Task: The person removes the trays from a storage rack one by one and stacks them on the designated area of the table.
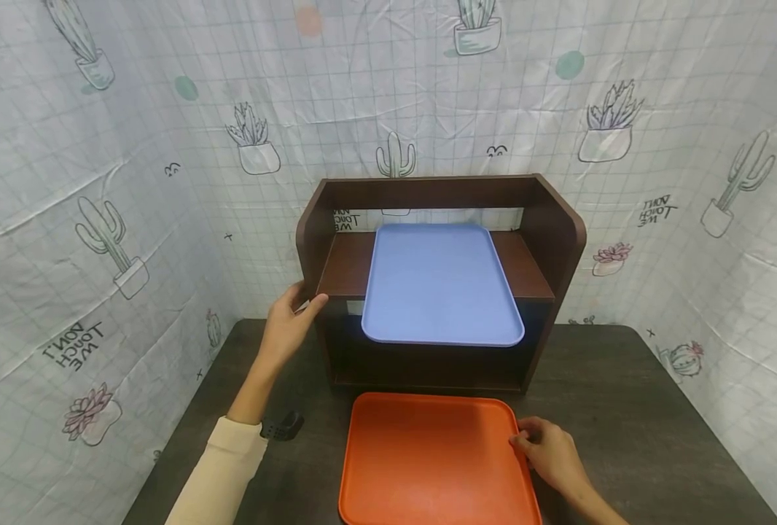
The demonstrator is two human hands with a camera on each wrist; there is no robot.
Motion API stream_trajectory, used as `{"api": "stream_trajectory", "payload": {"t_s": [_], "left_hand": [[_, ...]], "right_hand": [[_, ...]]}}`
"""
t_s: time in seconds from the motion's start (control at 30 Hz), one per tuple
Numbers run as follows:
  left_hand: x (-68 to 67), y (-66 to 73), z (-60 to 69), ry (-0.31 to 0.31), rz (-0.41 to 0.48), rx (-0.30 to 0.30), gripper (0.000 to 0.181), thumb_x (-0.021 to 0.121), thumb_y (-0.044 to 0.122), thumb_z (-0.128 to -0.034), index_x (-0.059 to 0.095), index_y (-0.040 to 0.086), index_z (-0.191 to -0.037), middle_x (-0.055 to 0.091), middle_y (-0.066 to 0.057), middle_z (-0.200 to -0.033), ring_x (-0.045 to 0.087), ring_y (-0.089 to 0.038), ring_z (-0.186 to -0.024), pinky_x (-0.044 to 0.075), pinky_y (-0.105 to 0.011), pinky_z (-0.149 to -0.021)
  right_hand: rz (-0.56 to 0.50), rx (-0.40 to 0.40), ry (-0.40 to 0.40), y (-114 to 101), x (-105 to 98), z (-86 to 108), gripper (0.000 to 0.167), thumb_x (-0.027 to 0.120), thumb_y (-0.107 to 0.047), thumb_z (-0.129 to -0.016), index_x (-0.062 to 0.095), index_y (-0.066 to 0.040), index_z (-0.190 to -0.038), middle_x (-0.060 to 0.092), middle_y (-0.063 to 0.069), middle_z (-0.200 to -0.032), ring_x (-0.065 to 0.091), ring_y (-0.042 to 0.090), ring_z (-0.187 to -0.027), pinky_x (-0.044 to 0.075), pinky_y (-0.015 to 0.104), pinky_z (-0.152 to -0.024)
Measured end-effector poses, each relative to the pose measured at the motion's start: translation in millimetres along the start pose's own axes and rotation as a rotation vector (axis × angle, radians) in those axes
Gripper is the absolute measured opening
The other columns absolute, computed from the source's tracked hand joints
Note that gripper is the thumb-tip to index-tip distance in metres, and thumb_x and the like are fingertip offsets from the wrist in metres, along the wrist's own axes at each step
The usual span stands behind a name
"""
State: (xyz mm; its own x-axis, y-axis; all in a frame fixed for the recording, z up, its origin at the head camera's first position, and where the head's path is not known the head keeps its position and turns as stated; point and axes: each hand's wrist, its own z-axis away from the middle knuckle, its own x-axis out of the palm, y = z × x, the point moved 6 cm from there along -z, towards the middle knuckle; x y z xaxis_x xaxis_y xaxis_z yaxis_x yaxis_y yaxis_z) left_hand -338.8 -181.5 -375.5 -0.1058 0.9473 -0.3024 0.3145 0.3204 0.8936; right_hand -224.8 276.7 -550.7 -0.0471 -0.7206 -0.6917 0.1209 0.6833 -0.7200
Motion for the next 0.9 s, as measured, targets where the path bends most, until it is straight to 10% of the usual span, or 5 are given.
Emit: {"api": "stream_trajectory", "payload": {"t_s": [0.37,0.9], "left_hand": [[1.4,0.2,-0.9,-0.008,0.016,-0.015,0.063,0.071,0.034,-0.1044,0.05,0.002,-0.155,0.055,-0.02,-0.158,0.051,-0.033,-0.151,0.047,-0.049,-0.121],[-0.3,1.0,2.2,-0.002,0.03,-0.012,0.062,0.073,0.034,-0.1033,0.053,0.001,-0.152,0.058,-0.021,-0.154,0.052,-0.033,-0.15,0.047,-0.049,-0.121]], "right_hand": [[-0.055,-0.021,-0.032,-25,-19,0.8,0.026,0.071,-0.019,-0.103,0.073,0.0,-0.121,0.076,0.007,-0.091,0.067,0.014,-0.066,0.055,0.025,-0.057],[-0.617,-0.025,-0.227,-90,-50,20.1,0.043,0.052,-0.027,-0.114,0.06,0.01,-0.135,0.077,0.004,-0.105,0.078,0.022,-0.093,0.066,0.034,-0.086]]}}
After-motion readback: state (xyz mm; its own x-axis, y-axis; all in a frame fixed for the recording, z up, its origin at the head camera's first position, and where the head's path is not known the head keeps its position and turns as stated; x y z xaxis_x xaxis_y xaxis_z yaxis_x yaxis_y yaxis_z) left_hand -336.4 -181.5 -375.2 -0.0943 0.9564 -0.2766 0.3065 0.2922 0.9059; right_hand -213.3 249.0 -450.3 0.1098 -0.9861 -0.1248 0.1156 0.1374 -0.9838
